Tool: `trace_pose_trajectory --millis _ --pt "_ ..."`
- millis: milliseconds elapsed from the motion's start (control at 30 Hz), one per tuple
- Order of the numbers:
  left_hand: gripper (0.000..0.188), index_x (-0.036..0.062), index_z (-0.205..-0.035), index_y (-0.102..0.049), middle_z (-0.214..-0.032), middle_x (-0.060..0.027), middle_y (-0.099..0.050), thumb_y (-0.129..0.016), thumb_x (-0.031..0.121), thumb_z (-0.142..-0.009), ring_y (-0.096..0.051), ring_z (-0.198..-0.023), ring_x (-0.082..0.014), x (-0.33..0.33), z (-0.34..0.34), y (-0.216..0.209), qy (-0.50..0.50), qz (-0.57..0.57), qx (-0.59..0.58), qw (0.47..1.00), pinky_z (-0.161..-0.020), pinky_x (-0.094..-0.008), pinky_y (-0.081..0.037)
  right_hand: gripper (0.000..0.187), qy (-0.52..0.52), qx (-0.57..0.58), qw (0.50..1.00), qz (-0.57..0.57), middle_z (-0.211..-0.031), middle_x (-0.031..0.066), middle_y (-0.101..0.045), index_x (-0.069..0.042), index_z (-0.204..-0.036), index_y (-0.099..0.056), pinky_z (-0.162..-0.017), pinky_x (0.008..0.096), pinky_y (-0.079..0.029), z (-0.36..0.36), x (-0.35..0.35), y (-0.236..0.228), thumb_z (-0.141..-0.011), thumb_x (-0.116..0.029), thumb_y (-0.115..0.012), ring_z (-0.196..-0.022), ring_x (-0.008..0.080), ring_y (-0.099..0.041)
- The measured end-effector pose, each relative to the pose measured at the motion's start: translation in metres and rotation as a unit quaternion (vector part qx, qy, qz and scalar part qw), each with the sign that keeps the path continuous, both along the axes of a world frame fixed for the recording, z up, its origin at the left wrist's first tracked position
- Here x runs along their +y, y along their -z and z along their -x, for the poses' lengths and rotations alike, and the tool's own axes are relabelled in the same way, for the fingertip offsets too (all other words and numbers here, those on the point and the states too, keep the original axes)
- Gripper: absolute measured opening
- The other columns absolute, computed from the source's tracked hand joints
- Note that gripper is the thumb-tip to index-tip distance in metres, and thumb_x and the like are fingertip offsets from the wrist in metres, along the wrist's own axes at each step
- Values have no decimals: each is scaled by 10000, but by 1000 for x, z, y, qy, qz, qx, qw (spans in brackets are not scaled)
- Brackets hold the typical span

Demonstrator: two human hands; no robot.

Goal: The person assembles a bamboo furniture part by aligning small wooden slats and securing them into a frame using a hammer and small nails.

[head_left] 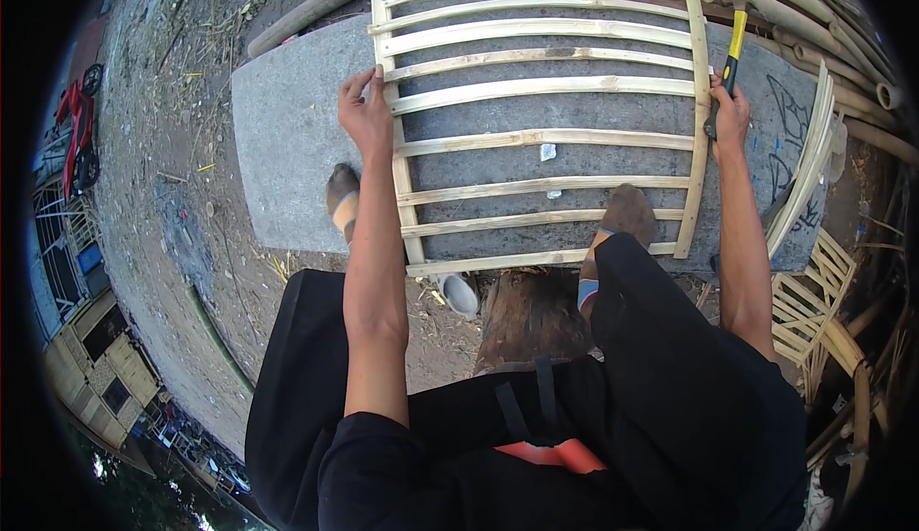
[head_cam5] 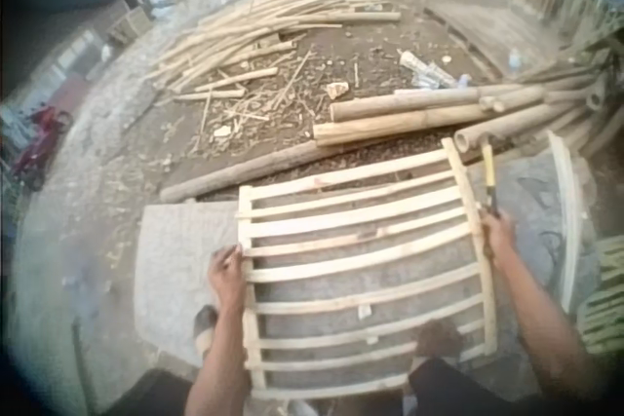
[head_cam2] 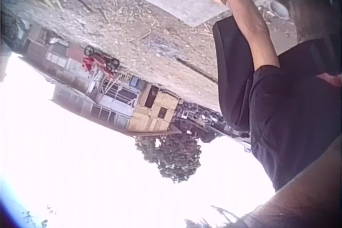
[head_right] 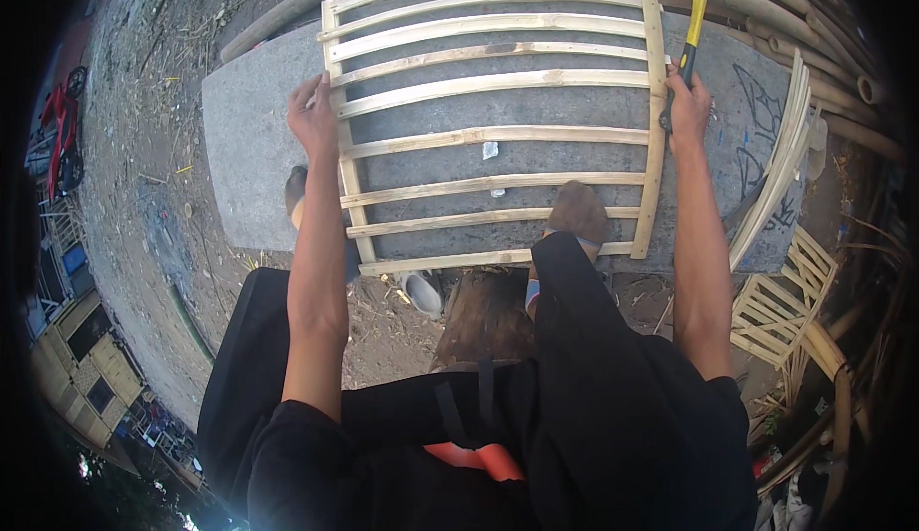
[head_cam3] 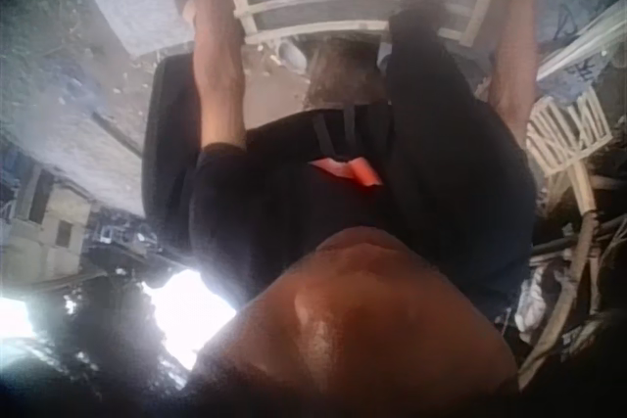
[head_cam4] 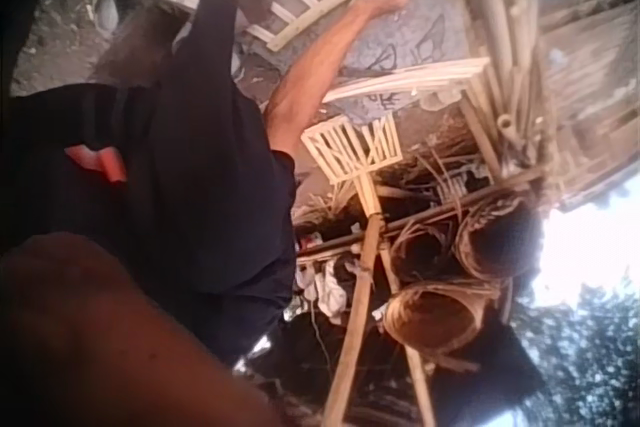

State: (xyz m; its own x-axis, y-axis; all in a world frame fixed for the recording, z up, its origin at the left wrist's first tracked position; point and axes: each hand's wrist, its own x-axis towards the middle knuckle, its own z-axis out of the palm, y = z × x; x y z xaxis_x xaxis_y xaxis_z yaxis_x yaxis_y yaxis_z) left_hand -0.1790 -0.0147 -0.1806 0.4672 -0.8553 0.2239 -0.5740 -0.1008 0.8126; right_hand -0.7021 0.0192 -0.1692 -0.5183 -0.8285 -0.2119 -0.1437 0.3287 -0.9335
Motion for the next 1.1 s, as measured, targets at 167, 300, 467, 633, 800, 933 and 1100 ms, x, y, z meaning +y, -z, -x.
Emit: trace_pose_trajectory --millis 167,300,467,633,800,933,1100 --pt "188 22 -974 -755 -855 -100 -721 -742 177 -868 -632 -789 -147 -11 4 -8 30 -33 31 999 -734 -298 -490 357 0 -7 1000 7 -1048 80 -672 45 -1176 -646 -918 263 -436 2 1 4 -850 -83 -577 -989 155 -610" --pt "194 7 -968 -749 -808 -80 -708 -745 173 -867 -619 -748 -128 -12 10 -11 27 -63 50 996 -693 -282 -490 351 2 -9 1000 19 -1050 82 -672 46 -1164 -647 -920 268 -436 11 1 8 -845 -81 -576 -996 162 -610" --pt "174 12 -928 -747 -878 -79 -705 -761 168 -851 -630 -814 -148 -4 -10 -11 22 -63 44 997 -726 -290 -495 348 6 -2 1000 4 -1052 89 -673 47 -1163 -645 -923 277 -439 -9 -2 5 -847 -83 -580 -1000 168 -611" --pt "186 33 -936 -755 -960 -109 -685 -792 170 -815 -647 -914 -212 -7 -2 5 71 15 30 997 -840 -315 -492 289 13 17 998 55 -1085 92 -659 31 -1127 -640 -933 273 -427 15 8 13 -868 -83 -584 -1030 157 -592" --pt "213 25 -949 -756 -996 -101 -681 -791 193 -823 -639 -922 -193 -4 -8 7 48 -36 86 995 -838 -309 -496 211 -12 121 987 100 -1084 87 -628 5 -1077 -626 -910 273 -421 0 17 -23 -887 -78 -584 -1011 145 -559" --pt "218 14 -946 -752 -992 -92 -679 -785 197 -833 -634 -910 -173 -2 -5 3 55 -40 99 993 -810 -297 -500 196 -118 127 975 138 -953 55 -624 -11 -1094 -617 -824 265 -430 -24 12 -69 -923 -98 -577 -888 120 -559" --pt "218 8 -938 -750 -964 -95 -675 -776 200 -839 -636 -891 -179 1 -9 11 43 -19 126 991 -787 -290 -495 273 -295 29 955 -30 -792 2 -576 -46 -1184 -585 -600 250 -414 -93 -12 -163 -974 -219 -588 -677 74 -514"
